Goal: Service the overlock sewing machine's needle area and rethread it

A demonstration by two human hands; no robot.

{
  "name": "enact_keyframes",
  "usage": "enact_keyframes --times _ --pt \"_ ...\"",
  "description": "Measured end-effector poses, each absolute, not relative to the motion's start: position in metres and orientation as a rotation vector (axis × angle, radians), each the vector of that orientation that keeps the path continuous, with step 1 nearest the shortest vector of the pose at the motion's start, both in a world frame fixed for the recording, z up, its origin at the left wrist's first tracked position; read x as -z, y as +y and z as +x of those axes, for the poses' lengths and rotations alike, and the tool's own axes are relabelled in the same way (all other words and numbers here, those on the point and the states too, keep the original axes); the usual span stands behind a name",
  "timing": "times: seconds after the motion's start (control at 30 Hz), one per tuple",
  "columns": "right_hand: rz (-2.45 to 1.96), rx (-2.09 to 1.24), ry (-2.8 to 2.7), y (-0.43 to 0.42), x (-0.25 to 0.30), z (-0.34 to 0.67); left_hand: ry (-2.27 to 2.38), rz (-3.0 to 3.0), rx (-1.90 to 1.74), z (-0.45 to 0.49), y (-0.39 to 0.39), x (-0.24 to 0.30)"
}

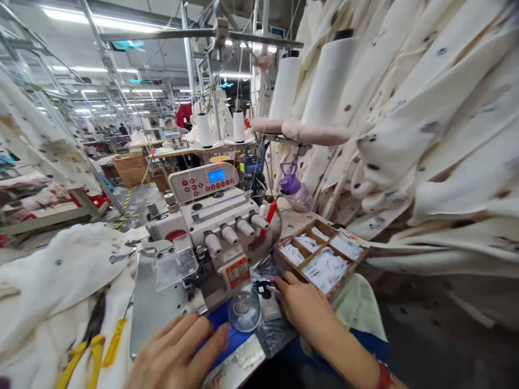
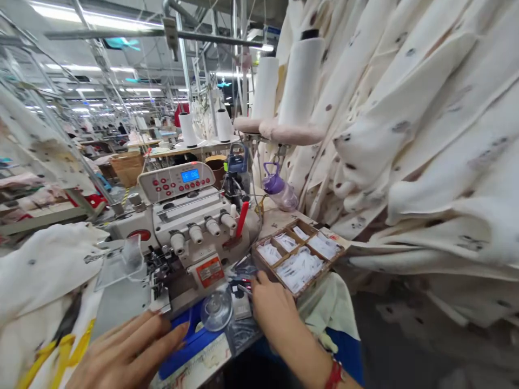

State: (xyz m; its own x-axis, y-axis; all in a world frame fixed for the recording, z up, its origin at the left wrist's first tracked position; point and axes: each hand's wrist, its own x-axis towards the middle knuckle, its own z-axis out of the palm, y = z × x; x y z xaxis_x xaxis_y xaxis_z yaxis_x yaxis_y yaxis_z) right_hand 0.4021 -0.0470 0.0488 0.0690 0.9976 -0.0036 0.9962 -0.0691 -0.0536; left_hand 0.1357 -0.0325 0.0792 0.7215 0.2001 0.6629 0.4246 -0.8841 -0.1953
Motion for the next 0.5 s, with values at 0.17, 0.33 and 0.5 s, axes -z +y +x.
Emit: enact_keyframes --times 0.17,0.33,0.5 --pt "-2.451 0.058 -2.086 -0.069 -0.035 0.398 -0.654 -2.644 0.914 0.119 -0.041 -0.067" --pt "-2.048 0.576 -1.977 -0.108 -0.041 0.421 -0.798 -2.625 0.957 0.110 -0.050 -0.056" --pt "-1.454 0.505 -2.026 -0.125 -0.044 0.404 -0.936 -2.618 0.998 0.117 -0.053 -0.053"
